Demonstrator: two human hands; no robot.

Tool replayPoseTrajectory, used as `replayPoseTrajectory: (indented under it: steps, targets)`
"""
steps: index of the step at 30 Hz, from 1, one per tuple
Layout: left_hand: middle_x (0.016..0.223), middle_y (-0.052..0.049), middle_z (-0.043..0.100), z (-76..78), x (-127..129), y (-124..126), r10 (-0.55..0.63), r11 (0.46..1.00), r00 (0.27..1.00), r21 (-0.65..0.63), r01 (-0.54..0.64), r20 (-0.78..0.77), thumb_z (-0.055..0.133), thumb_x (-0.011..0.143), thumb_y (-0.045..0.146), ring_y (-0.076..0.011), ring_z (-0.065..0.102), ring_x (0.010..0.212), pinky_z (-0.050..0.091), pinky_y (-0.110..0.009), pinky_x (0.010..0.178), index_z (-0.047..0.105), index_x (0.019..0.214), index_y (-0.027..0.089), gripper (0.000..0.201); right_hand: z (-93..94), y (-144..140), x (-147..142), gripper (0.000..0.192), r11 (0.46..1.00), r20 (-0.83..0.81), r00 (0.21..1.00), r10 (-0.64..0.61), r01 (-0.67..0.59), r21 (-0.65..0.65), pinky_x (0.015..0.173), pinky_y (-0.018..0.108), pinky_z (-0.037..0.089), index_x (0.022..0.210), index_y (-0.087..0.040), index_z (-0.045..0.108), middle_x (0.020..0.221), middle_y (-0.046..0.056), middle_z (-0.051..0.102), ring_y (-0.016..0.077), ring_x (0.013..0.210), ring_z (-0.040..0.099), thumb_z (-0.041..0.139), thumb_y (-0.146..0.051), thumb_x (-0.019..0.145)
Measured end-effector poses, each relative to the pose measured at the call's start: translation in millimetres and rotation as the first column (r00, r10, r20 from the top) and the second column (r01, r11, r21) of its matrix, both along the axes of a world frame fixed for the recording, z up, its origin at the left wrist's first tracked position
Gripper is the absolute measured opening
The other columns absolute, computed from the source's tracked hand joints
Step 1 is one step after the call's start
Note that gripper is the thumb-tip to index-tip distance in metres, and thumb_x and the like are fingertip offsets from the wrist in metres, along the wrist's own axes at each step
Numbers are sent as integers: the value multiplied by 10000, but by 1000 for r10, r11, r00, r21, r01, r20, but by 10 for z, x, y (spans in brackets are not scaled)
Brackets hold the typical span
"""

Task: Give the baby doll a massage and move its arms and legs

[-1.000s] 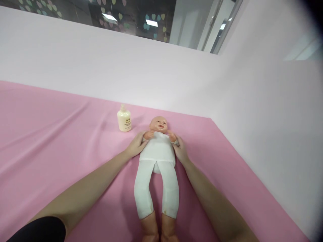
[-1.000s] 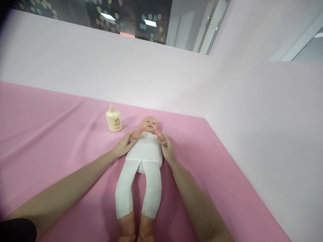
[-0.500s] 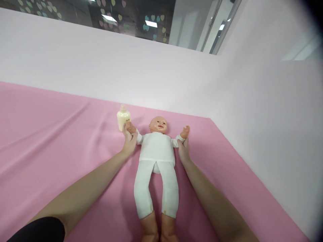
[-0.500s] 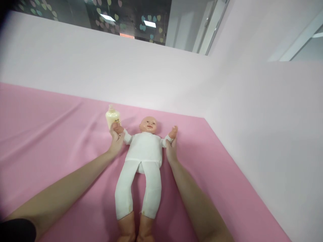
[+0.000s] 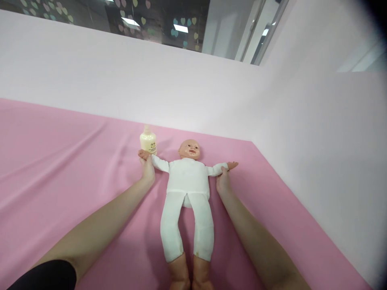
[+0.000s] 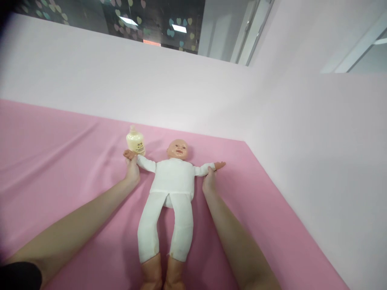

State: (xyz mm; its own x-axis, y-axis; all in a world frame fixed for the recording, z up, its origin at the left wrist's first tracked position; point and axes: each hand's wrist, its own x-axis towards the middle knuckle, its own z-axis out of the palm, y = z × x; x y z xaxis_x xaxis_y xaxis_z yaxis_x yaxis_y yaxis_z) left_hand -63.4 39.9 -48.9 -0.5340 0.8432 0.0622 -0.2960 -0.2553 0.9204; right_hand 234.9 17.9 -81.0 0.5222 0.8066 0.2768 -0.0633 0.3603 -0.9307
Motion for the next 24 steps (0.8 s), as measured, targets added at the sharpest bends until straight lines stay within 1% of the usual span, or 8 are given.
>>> replayPoseTrajectory:
  steps: [3,7,9,13,15,18,21,24]
  targets:
    - [1368,-75,408,24,19,-51,-40,994,988,98,56,-150,473,879,269,-193,379,1302,323,-358,1085,343,1252,257,396,125,-92,-60,596,999,21,1000,-12,13,-29,1010,403,397,1347,-265,331,1371,52,431,201,1230,451,466,-305,768]
    - [1389,-67,399,51,68,-143,-102,955,879,203,218,-466,476,886,351,-206,346,1317,279,-390,1110,359,1304,269,441,278,-222,-173,500,987,208,965,161,-160,-20,981,414,409,1224,-223,496,1213,58,574,216,1102,537,487,-212,724]
    - [1337,-79,462,66,109,-191,-181,907,743,184,379,-644,466,889,367,-226,407,1266,306,-418,1087,388,1309,237,446,312,-263,-215,487,967,347,906,244,-252,-20,1006,422,384,1176,-229,548,1183,41,596,209,1096,538,462,-158,702]
    - [1270,-68,540,93,188,-261,-250,768,348,34,640,-904,509,860,355,-259,476,1190,316,-456,1065,502,1249,246,404,312,-289,-243,503,944,611,750,254,-329,12,1069,415,313,1079,-251,621,1167,16,600,195,1143,496,420,-87,649]
    - [1274,-65,540,94,204,-274,-226,764,274,5,645,-935,506,861,352,-264,469,1196,312,-470,1066,517,1244,260,394,309,-289,-247,517,949,626,743,238,-314,12,1059,417,327,1086,-247,613,1156,23,600,196,1134,501,414,-79,640]
    - [1346,-85,463,78,193,-271,-152,841,399,94,533,-904,485,874,371,-263,391,1272,277,-473,1094,462,1292,243,437,319,-290,-264,515,961,531,810,250,-276,-31,1041,418,352,1149,-238,564,1195,34,583,199,1138,510,428,-106,670]
    - [1428,-96,340,63,155,-239,-37,906,641,245,345,-767,457,893,399,-238,270,1357,193,-441,1143,356,1348,220,499,302,-274,-251,537,977,372,904,210,-207,-50,1030,408,366,1248,-229,474,1259,51,548,199,1152,507,461,-172,715]
    - [1448,-78,310,39,95,-156,-44,955,862,232,185,-505,419,910,423,-192,279,1361,228,-381,1139,263,1371,257,514,190,-200,-155,566,997,253,965,75,-70,-27,997,405,397,1301,-222,395,1294,67,508,205,1151,502,489,-256,744]
